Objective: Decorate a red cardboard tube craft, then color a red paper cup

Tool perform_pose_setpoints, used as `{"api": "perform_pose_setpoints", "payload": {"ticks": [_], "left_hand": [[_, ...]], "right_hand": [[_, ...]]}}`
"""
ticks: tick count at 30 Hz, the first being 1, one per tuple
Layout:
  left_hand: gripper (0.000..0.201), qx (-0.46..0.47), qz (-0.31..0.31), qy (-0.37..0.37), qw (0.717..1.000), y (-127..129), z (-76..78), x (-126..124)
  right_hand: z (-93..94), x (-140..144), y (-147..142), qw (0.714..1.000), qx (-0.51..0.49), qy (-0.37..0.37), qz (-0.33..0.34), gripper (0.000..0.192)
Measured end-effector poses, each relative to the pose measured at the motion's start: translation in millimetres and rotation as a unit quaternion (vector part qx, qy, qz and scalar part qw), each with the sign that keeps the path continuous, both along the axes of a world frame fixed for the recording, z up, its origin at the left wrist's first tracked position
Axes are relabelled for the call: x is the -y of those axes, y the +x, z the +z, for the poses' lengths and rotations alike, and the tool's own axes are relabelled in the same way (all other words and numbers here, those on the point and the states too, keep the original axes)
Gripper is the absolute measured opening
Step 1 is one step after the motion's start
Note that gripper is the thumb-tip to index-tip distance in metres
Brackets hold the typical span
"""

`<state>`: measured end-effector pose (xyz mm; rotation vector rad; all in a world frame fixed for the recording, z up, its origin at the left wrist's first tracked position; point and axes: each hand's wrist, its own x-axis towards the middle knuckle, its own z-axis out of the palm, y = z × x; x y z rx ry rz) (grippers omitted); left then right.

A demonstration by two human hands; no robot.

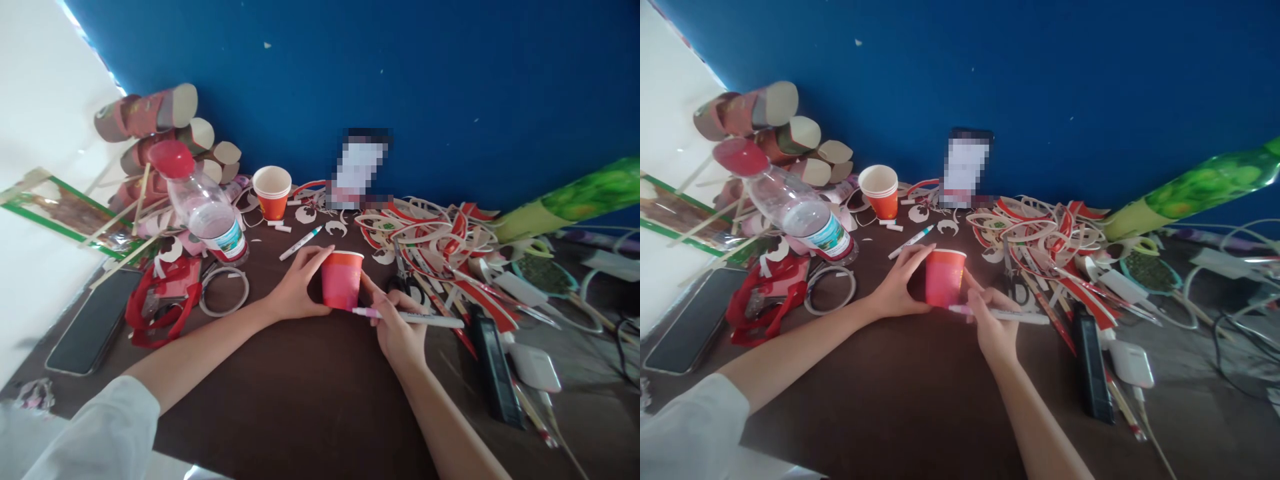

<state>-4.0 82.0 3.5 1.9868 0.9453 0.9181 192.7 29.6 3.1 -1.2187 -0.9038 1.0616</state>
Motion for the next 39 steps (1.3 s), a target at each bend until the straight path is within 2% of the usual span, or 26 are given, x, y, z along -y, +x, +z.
{"api": "perform_pose_setpoints", "payload": {"ticks": [3,7,9,11,13,14,19,22,27,39], "left_hand": [[0.11,0.0,-0.003,0.004,1.0,0,-0.3,0],[0.109,0.005,-0.004,0.008,1.0,0,-1.6,0],[0.11,0.006,0.0,0.014,1.0,0,-2.3,0],[0.112,0.005,0.006,0.027,1.0,0,-2.6,1],[0.113,0.005,0.01,0.043,0.999,0,-2.7,1],[0.114,0.004,0.01,0.049,0.999,0,-2.7,1],[0.117,-0.01,0.005,0.059,0.998,0,-2.5,1],[0.118,-0.013,-0.001,0.054,0.998,-1,-2.6,1],[0.117,-0.003,-0.004,0.057,0.998,0,-3.3,1],[0.112,0.001,-0.003,0.028,1.0,-1,-0.5,2]], "right_hand": [[0.3,0,0,1.0,0.0,0.004,-0.017,0.04],[3.8,0,0,1.0,0.006,-0.001,0.017,0.043],[7.3,-3,-1,1.0,-0.015,0.023,0.006,0.042],[10.9,-5,-1,0.998,-0.046,0.038,-0.016,0.051],[13.4,-7,-2,0.997,-0.07,0.028,-0.028,0.065],[14.2,-7,-3,0.997,-0.076,0.017,-0.029,0.067],[12.7,-8,-2,0.996,-0.089,-0.002,0.004,0.025],[9.8,-9,1,0.995,-0.097,0.01,0.032,0.03],[8.3,-10,2,0.995,-0.099,0.009,0.026,0.039],[8.0,-11,-1,0.996,-0.082,-0.009,0.022,0.039]]}}
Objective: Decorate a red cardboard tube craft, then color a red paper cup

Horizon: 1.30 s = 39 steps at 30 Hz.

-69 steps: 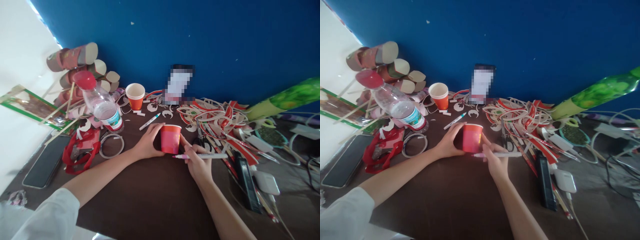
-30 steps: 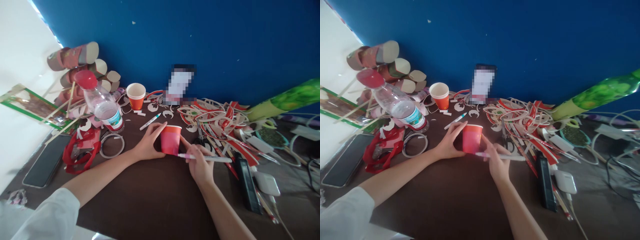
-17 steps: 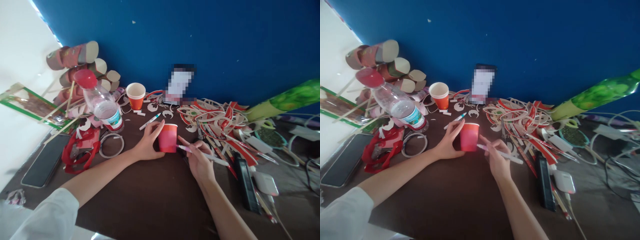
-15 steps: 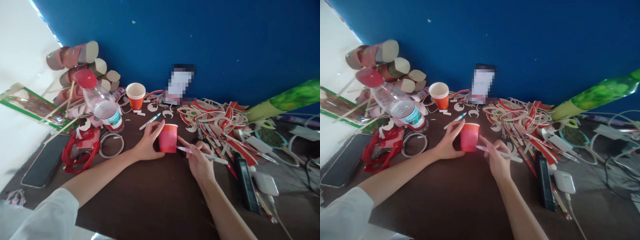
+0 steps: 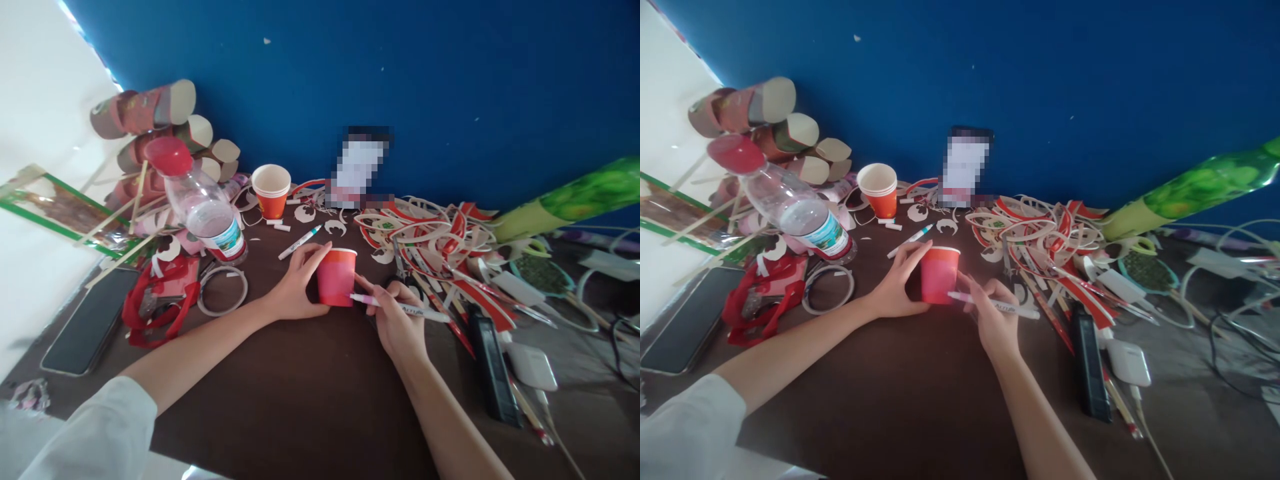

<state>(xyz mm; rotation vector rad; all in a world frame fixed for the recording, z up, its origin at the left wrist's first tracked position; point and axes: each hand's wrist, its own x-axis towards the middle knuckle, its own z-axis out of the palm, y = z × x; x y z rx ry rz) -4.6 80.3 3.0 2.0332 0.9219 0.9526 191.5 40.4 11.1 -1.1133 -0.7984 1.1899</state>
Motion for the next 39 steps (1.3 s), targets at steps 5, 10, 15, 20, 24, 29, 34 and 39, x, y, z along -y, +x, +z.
{"api": "perform_pose_setpoints", "payload": {"ticks": [5,10,15,20,24,29,34,39], "left_hand": [[0.109,0.007,0.001,0.0,1.0,-0.1,-0.4,0.0],[0.11,0.012,-0.003,0.007,1.0,0.1,-0.7,-0.7],[0.109,0.016,-0.007,0.009,1.0,0.1,-0.8,-0.8],[0.11,0.012,-0.005,0.005,1.0,-0.4,-2.1,-0.6],[0.108,0.013,-0.004,0.005,1.0,-0.3,-2.4,-0.6],[0.109,0.016,0.0,0.001,1.0,0.5,-2.4,-0.5],[0.109,0.017,-0.004,0.0,1.0,0.2,-2.2,-0.8],[0.109,0.014,-0.005,-0.003,1.0,0.4,-1.4,-0.9]], "right_hand": [[0.3,1.1,2.5,0.999,0.021,-0.025,0.016,0.043],[0.0,1.2,1.4,1.0,-0.003,-0.013,0.006,0.04],[-1.2,1.1,0.7,1.0,-0.005,-0.006,0.004,0.036],[-1.8,1.4,2.5,1.0,0.003,-0.015,0.012,0.038],[-0.2,1.1,1.1,1.0,-0.008,-0.014,0.0,0.036],[-0.2,1.9,1.3,1.0,-0.002,-0.012,0.017,0.04],[-1.0,1.9,1.5,1.0,-0.001,-0.011,0.009,0.037],[1.4,2.2,0.7,1.0,-0.013,-0.014,0.007,0.038]]}}
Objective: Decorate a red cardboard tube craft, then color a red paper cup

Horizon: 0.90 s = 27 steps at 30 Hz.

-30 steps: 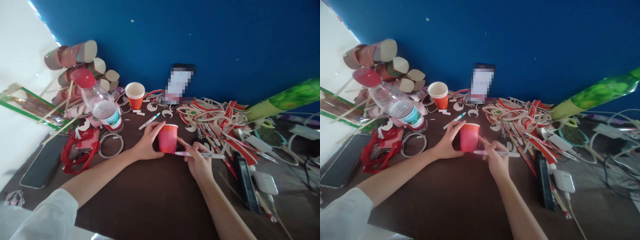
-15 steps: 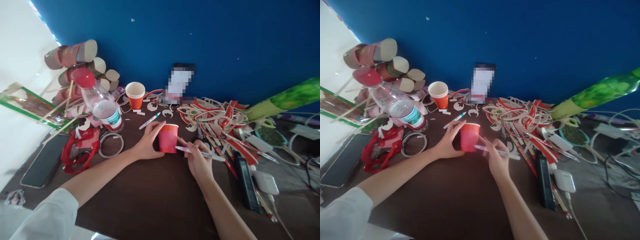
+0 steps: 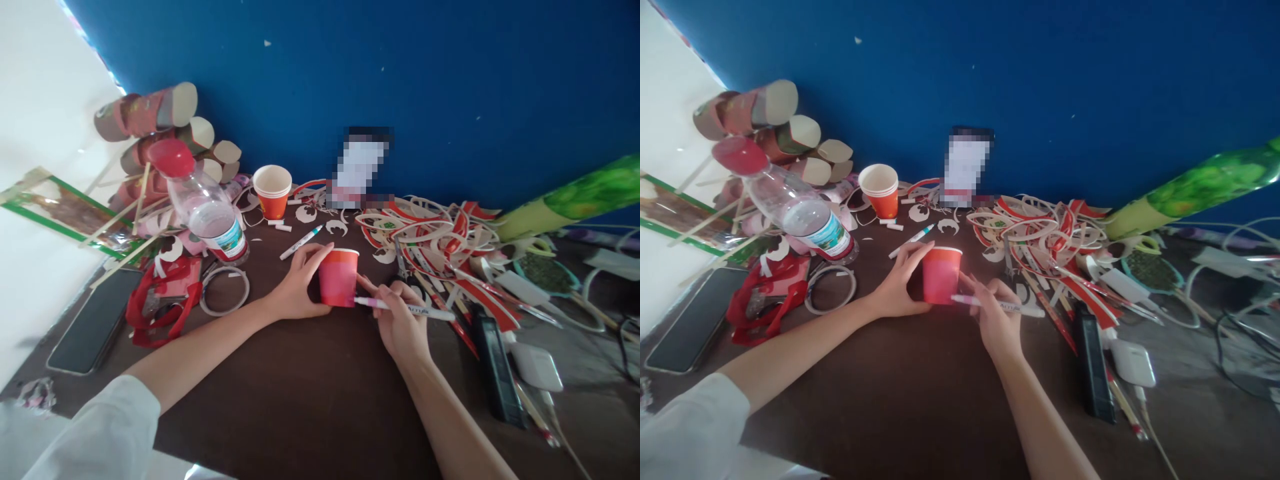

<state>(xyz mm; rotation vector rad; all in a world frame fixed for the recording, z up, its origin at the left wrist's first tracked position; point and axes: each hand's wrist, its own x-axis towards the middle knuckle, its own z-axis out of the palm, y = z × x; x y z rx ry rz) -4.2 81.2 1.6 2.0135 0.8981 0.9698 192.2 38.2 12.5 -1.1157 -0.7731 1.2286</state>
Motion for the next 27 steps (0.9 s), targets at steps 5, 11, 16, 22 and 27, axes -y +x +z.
{"api": "perform_pose_setpoints", "payload": {"ticks": [5,11,16,22,27], "left_hand": [[0.107,0.001,0.005,-0.009,1.0,0,1.1,0],[0.104,0.014,0.016,0.022,1.0,2,-6.5,-4],[0.104,-0.001,0.015,0.03,0.999,4,-9.2,-4],[0.114,0.023,0.029,0.004,0.999,2,-2.8,1],[0.108,-0.018,-0.008,-0.016,1.0,0,0.7,1]], "right_hand": [[-3.1,-1,3,1.0,-0.012,0.008,0.019,0.04],[-7.2,-8,5,0.995,-0.084,0.026,-0.053,0.033],[-2.7,-6,1,0.998,-0.059,0.029,-0.015,0.038],[2.1,0,-2,0.997,-0.027,0.057,0.036,0.037],[2.7,-2,-3,0.998,-0.027,0.051,-0.038,0.037]]}}
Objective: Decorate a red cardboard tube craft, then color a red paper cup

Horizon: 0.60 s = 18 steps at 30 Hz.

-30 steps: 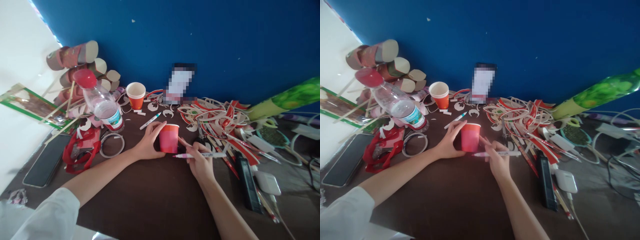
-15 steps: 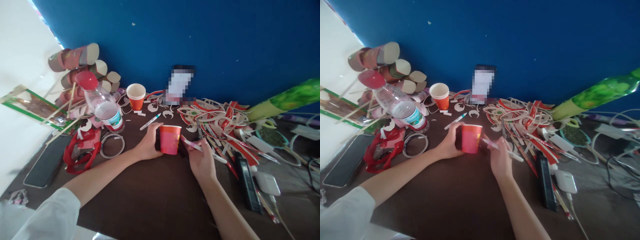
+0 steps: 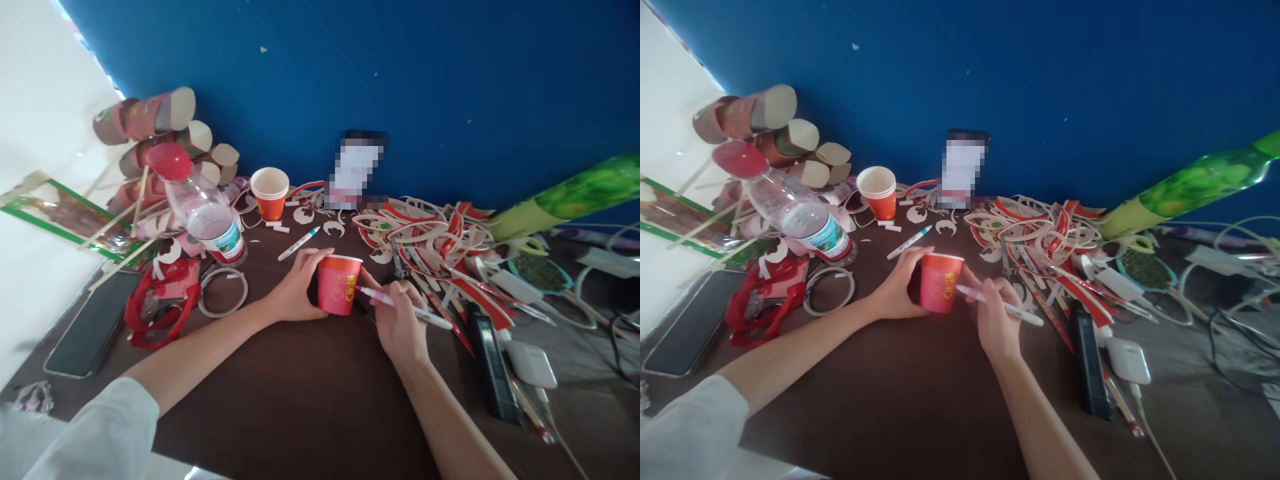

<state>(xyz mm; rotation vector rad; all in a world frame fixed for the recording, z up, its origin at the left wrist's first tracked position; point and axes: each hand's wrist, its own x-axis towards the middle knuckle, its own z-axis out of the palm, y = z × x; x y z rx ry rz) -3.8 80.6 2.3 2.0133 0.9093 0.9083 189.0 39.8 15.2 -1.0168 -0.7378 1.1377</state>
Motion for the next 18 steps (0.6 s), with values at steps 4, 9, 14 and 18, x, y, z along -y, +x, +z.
{"api": "perform_pose_setpoints", "payload": {"ticks": [4,9,14,18], "left_hand": [[0.104,0.01,-0.023,-0.004,1.0,-0.2,1.8,-0.9],[0.102,0.027,-0.037,0.028,0.999,-0.2,0.5,-1.4],[0.099,0.037,-0.032,0.036,0.998,0.4,-1.9,-0.7],[0.097,0.046,-0.033,0.053,0.997,1.0,-2.5,-0.5]], "right_hand": [[0.4,-0.2,-0.4,1.0,-0.005,-0.003,-0.012,0.038],[-0.7,0.1,0.3,1.0,0.009,0.013,-0.026,0.036],[0.6,0.5,-0.5,0.999,0.019,0.004,-0.032,0.038],[2.2,0.1,-1.3,0.999,0.018,0.001,-0.039,0.038]]}}
